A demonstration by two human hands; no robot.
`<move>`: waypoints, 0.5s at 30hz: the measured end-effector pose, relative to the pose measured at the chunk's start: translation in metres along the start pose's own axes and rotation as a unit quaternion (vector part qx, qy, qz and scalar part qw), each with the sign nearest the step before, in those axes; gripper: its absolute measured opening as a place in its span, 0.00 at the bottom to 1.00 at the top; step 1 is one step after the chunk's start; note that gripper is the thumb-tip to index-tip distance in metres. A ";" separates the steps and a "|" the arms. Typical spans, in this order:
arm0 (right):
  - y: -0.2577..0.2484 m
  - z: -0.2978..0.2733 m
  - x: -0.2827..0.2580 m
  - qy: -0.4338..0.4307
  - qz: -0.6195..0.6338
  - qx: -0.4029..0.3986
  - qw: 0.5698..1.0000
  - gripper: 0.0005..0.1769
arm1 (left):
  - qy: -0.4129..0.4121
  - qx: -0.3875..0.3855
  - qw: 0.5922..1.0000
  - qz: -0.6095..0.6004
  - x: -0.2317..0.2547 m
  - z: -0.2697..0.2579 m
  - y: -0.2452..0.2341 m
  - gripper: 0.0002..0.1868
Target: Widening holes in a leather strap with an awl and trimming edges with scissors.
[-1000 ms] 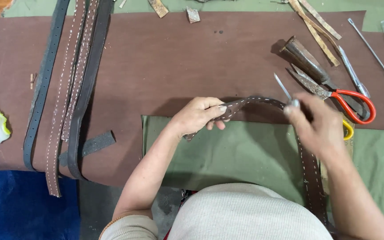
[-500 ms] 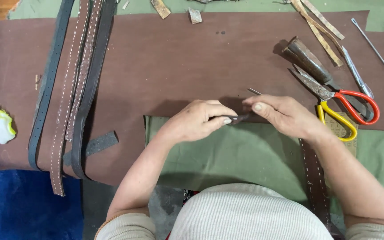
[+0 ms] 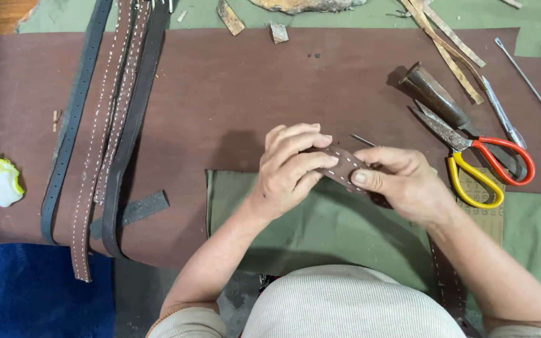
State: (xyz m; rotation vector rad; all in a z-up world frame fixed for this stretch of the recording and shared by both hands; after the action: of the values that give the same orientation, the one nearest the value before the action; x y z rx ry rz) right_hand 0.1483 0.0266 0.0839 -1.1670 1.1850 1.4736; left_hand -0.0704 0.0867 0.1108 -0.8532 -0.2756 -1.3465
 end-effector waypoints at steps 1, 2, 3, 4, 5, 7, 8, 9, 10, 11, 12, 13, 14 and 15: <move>0.004 -0.005 0.002 0.001 -0.001 0.001 1.000 0.14 | -0.001 0.000 1.000 -0.002 0.003 0.000 0.003 0.05; 0.007 -0.009 0.003 -0.029 0.022 0.030 0.999 0.14 | -0.002 0.028 0.999 -0.019 0.006 -0.001 0.005 0.04; 0.009 -0.014 0.004 -0.059 0.046 0.058 0.995 0.15 | -0.003 0.056 0.998 -0.037 0.009 -0.001 0.008 0.04; 0.009 -0.016 0.006 -0.059 0.045 0.059 0.995 0.15 | -0.003 0.056 0.998 -0.038 0.010 -0.002 0.009 0.04; 0.009 -0.018 0.006 -0.078 0.054 0.061 0.994 0.15 | -0.008 0.065 0.997 -0.052 0.011 -0.003 0.011 0.03; 0.009 -0.021 0.004 -0.098 0.062 0.064 0.991 0.14 | -0.012 0.075 0.995 -0.066 0.011 -0.005 0.013 0.03; 0.010 -0.021 0.001 -0.113 0.059 0.060 0.990 0.15 | -0.010 0.078 0.995 -0.067 0.011 -0.006 0.013 0.04; 0.010 -0.022 -0.002 -0.128 0.055 0.056 0.989 0.16 | -0.007 0.082 0.994 -0.068 0.011 -0.006 0.013 0.04; 0.013 -0.020 -0.007 -0.128 0.055 0.055 0.989 0.16 | -0.007 0.083 0.994 -0.068 0.014 -0.007 0.014 0.04; 0.015 -0.019 -0.012 -0.133 0.042 0.052 0.989 0.14 | -0.021 0.080 0.993 -0.086 0.017 -0.007 0.014 0.07; 0.018 -0.018 -0.017 -0.138 0.029 0.050 0.989 0.12 | -0.034 0.077 0.991 -0.104 0.019 -0.007 0.015 0.12; 0.020 -0.018 -0.021 -0.138 0.029 0.049 0.989 0.12 | -0.034 0.078 0.991 -0.103 0.022 -0.008 0.018 0.12; 0.022 -0.018 -0.025 -0.143 0.019 0.061 0.988 0.10 | -0.051 0.084 0.987 -0.130 0.025 -0.009 0.020 0.09; 0.024 -0.018 -0.030 -0.147 0.009 0.073 0.986 0.08 | -0.068 0.090 0.981 -0.157 0.028 -0.010 0.023 0.06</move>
State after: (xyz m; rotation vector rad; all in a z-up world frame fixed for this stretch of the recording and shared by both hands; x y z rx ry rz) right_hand 0.1322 0.0031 0.1150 -0.8099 1.0788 1.4870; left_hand -0.0454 0.0590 0.1129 -0.7718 -0.6507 -1.5294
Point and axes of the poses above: each hand's wrist, its own z-axis towards the middle knuckle, its own y-axis out of the palm, x = y × z, the point moved 2 cm from there along z, towards the middle knuckle, and after that the axes turned 9 degrees about -y, right-handed, at the moved point
